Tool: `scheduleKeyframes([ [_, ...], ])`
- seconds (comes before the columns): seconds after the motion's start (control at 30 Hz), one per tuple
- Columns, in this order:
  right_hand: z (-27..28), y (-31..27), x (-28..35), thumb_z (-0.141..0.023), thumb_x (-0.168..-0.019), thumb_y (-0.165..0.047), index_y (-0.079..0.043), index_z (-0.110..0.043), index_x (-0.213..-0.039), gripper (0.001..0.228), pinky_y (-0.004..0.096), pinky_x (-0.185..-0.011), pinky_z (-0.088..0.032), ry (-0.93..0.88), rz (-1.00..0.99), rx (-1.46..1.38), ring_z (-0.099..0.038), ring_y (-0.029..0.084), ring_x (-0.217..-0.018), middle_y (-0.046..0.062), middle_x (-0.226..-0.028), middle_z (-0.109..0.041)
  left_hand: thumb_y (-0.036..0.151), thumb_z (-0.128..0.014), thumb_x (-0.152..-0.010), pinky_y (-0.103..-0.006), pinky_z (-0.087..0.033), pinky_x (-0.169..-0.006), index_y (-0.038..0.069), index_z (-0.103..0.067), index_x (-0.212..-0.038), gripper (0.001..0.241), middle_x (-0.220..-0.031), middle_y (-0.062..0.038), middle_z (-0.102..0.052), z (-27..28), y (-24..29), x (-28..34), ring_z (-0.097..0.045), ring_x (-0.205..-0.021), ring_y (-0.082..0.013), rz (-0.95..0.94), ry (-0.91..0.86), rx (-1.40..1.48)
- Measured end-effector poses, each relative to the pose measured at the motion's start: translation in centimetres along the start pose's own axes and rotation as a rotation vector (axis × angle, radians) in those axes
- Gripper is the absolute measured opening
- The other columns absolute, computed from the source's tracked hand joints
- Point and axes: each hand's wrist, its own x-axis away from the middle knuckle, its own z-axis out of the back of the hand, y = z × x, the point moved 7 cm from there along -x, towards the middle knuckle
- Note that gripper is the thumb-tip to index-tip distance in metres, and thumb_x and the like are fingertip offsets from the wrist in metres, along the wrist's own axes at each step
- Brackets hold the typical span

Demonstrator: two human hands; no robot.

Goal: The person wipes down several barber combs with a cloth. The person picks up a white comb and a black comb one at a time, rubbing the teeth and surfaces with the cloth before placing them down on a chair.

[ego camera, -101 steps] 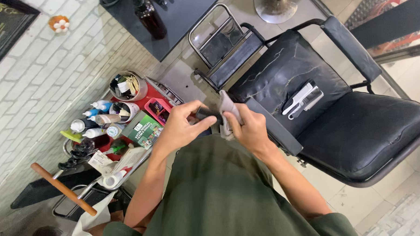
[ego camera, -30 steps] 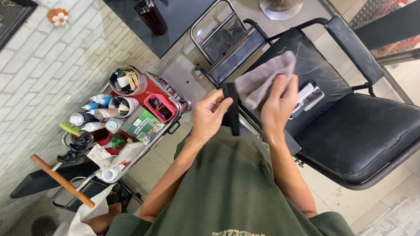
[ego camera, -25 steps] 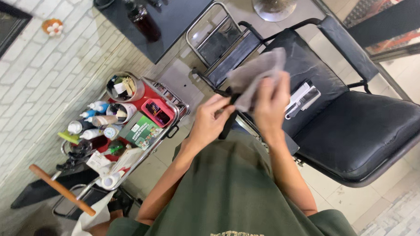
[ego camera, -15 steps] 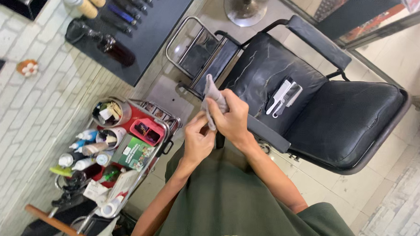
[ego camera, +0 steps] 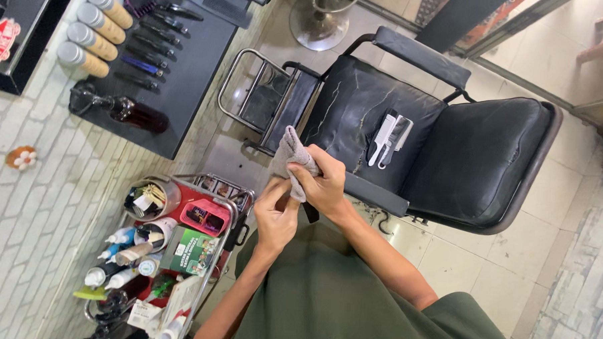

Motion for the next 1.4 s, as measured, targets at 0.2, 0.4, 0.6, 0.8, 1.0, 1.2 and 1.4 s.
scheduleKeyframes([
  [0.2,1.1,1.2,0.0,-0.076,-0.094,-0.004,0.003,-0.065,-0.105,0.016,0.023,-0.064,-0.045,0.053,-0.053,-0.042,-0.054,0.006,-0.073,0.001,-0.083,-0.062,0.003,-0.073,-0.097,-0.0212,-0.04,-0.063,-0.007,-0.069,-0.107,0.015,-0.091,-0.001,-0.059,-0.6,-2.0,0.2,-0.051,-0.075,-0.0079,0.049,0.008,0.036],
  [0.4,4.6,2.7,0.0,-0.057,-0.111,-0.019,-0.004,-0.06,-0.109,0.016,0.021,-0.068,-0.043,0.192,-0.367,-0.213,-0.05,0.003,-0.078,-0.004,-0.089,-0.058,0.0,-0.07,-0.099,-0.0207,-0.051,-0.075,-0.008,-0.068,-0.101,0.009,-0.09,-0.001,-0.066,0.7,-3.2,-1.1,-0.061,-0.082,-0.0062,0.13,0.094,0.161],
  [0.6,2.4,0.3,1.6,-0.063,-0.101,-0.019,-0.002,-0.059,-0.108,0.019,0.029,-0.064,-0.051,-0.275,-0.242,0.165,-0.062,0.016,-0.069,0.01,-0.082,-0.064,-0.005,-0.068,-0.095,-0.0209,-0.045,-0.068,-0.008,-0.068,-0.103,0.008,-0.09,0.0,-0.062,-0.4,-2.2,-1.9,-0.055,-0.081,-0.005,0.076,0.042,0.171],
  [0.8,2.9,0.9,2.3,-0.08,-0.09,-0.02,-0.001,-0.063,-0.11,0.033,0.034,-0.062,-0.052,-0.164,-0.119,0.33,-0.066,0.027,-0.066,0.015,-0.079,-0.065,-0.006,-0.067,-0.097,-0.0205,-0.044,-0.07,-0.007,-0.065,-0.1,0.003,-0.086,-0.001,-0.058,-1.1,-2.0,-1.6,-0.052,-0.08,-0.0056,0.034,-0.005,0.053],
  [1.0,4.7,1.3,2.6,-0.078,-0.092,-0.012,0.0,-0.067,-0.099,0.017,0.03,-0.055,-0.048,-0.008,-0.258,0.264,-0.059,0.016,-0.054,0.012,-0.068,-0.062,-0.003,-0.066,-0.096,-0.0213,-0.049,-0.07,-0.007,-0.067,-0.105,0.01,-0.089,-0.001,-0.061,-3.0,0.1,-2.3,-0.059,-0.081,-0.0069,0.063,-0.021,0.073],
  [1.2,9.2,2.6,3.4,-0.067,-0.101,-0.015,0.0,-0.064,-0.102,0.015,0.03,-0.053,-0.047,0.238,-0.519,0.144,-0.056,0.008,-0.059,0.011,-0.068,-0.065,-0.002,-0.066,-0.099,-0.022,-0.049,-0.069,-0.007,-0.068,-0.108,0.011,-0.091,-0.002,-0.06,-3.1,1.4,-3.2,-0.058,-0.08,-0.0077,-0.01,-0.083,-0.014],
  [1.4,8.3,1.0,4.9,-0.067,-0.099,-0.016,-0.001,-0.061,-0.099,0.016,0.035,-0.059,-0.05,-0.079,-0.453,0.347,-0.065,0.021,-0.061,0.015,-0.072,-0.066,-0.002,-0.065,-0.097,-0.0237,-0.059,-0.075,-0.008,-0.067,-0.112,0.015,-0.096,-0.003,-0.064,-3.4,0.3,-4.2,-0.066,-0.086,-0.0086,0.034,-0.044,0.121],
])
